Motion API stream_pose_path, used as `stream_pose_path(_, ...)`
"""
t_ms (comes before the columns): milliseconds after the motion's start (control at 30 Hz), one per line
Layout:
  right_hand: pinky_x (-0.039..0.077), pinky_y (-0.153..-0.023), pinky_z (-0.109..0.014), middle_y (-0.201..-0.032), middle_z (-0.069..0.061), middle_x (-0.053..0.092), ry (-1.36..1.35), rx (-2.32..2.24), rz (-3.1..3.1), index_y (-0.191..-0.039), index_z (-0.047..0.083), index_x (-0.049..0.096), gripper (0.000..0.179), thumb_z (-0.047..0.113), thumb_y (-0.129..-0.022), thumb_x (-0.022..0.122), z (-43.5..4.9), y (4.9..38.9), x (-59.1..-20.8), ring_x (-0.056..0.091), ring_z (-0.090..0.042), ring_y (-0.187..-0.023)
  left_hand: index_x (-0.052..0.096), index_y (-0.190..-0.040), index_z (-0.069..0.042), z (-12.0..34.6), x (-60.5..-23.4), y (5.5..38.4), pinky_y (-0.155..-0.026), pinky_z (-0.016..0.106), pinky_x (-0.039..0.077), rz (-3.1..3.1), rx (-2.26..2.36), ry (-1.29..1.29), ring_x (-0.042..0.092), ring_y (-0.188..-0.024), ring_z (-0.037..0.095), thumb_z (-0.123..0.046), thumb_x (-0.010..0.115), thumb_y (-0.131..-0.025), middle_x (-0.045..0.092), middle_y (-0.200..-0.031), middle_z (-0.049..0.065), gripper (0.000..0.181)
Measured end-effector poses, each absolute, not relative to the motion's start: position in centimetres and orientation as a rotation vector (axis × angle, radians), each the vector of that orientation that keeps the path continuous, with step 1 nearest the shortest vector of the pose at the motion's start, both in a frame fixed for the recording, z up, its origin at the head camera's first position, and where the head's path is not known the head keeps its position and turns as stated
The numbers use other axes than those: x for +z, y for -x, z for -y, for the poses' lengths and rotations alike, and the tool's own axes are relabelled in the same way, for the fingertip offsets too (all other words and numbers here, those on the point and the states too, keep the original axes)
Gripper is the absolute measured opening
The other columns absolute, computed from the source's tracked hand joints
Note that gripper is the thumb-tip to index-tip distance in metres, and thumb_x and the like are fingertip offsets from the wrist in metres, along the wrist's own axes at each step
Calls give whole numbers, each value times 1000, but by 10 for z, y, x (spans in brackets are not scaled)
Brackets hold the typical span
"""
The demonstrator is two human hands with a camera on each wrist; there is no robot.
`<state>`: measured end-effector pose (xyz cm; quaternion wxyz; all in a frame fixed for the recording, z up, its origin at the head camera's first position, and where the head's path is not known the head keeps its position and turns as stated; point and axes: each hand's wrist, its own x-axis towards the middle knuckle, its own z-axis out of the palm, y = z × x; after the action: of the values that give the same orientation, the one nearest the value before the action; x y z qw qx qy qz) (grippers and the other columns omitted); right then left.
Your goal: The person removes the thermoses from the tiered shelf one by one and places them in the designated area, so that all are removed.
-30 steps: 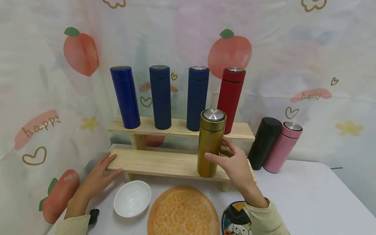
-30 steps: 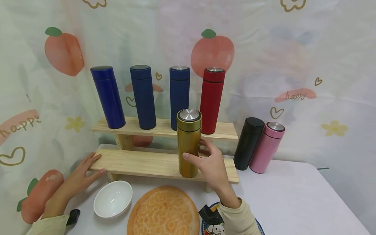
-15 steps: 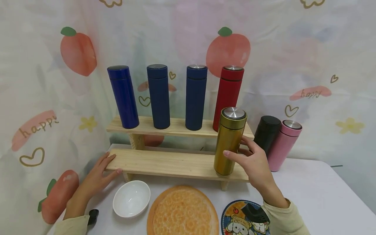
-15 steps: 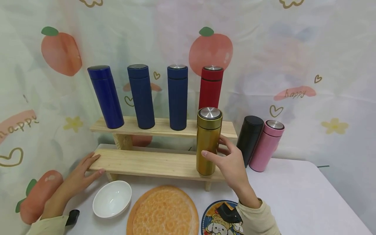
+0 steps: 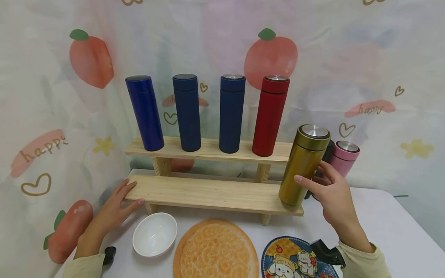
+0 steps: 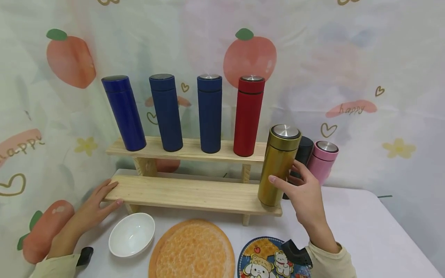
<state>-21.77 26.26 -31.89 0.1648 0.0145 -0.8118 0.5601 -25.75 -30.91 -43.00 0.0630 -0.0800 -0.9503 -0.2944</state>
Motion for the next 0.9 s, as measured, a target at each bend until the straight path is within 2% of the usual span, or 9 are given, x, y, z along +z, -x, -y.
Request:
stream_pose_path(167, 55, -83, -15, -126, 5, 65, -11, 1558, 2303, -163, 8, 43, 75, 23, -99, 80, -278, 221, -317, 62, -7, -111, 34, -163, -4, 308, -430, 258, -110, 82, 30, 2859, -899, 248, 26, -149, 63, -45, 72, -103, 17, -171, 32, 82)
stream_pose_path(233, 57, -95, -25, -127, 6, 63, 15, 1543, 2311, -165, 10, 40, 76, 24, -100, 79, -284, 222, -316, 61, -7, -113, 34, -163, -4, 308, -430, 258, -110, 82, 30, 2854, -898, 257, 26, -148, 63, -44, 72, -103, 17, -171, 32, 82)
stream_pose_path(300, 51, -110, -42, -135, -1, 59, 46, 1555, 2304, -167, 13, 38, 77, 25, -102, 78, -289, 222, -316, 58, -12, -118, 34, -163, -4, 308, -430, 259, -110, 82, 30, 2851, -902, 262, 27, -148, 63, -44, 72, -103, 17, -171, 32, 82)
stream_pose_path(400, 42, -115, -65, -150, -12, 47, 97, 1578, 2286, -168, 17, 37, 77, 27, -103, 76, -298, 223, -317, 51, -26, -125, 34, -163, -4, 309, -431, 260, -110, 82, 30, 2854, -897, 263, 27, -148, 63, -44, 72, -103, 17, -171, 32, 82)
stream_pose_path(467, 46, -115, -54, -156, -16, 40, 119, 1572, 2277, -168, 17, 37, 76, 27, -103, 75, -303, 223, -318, 47, -34, -127, 33, -164, -4, 310, -431, 259, -109, 82, 30, 2863, -891, 255, 26, -149, 63, -45, 71, -103, 17, -171, 32, 83)
stream_pose_path(533, 53, -107, -36, -158, -17, 36, 148, 1547, 2277, -168, 17, 37, 75, 28, -104, 75, -309, 223, -318, 45, -37, -129, 33, -164, -4, 311, -431, 259, -109, 83, 30, 2875, -883, 245, 26, -149, 63, -46, 71, -103, 16, -171, 32, 83)
stream_pose_path(633, 55, -95, -21, -157, -17, 36, 183, 1538, 2260, -168, 17, 38, 76, 29, -103, 75, -320, 223, -319, 45, -37, -131, 32, -164, -4, 311, -431, 259, -109, 83, 30, 2884, -885, 239, 25, -149, 63, -46, 70, -103, 15, -172, 32, 84)
stream_pose_path(800, 55, -84, -14, -148, -6, 41, 207, 1641, 2169, -168, 18, 39, 79, 28, -100, 79, -340, 223, -319, 43, -32, -135, 33, -164, -4, 311, -431, 258, -109, 83, 30, 2871, -892, 252, 26, -149, 63, -45, 70, -104, 16, -171, 32, 82)
stream_pose_path(900, 56, -76, -13, -136, 5, 45, 207, 1749, 2075, -167, 17, 39, 82, 24, -98, 82, -352, 222, -321, 48, -24, -126, 33, -164, -4, 310, -430, 259, -109, 83, 30, 2865, -900, 261, 25, -149, 63, -45, 70, -104, 15, -172, 32, 82)
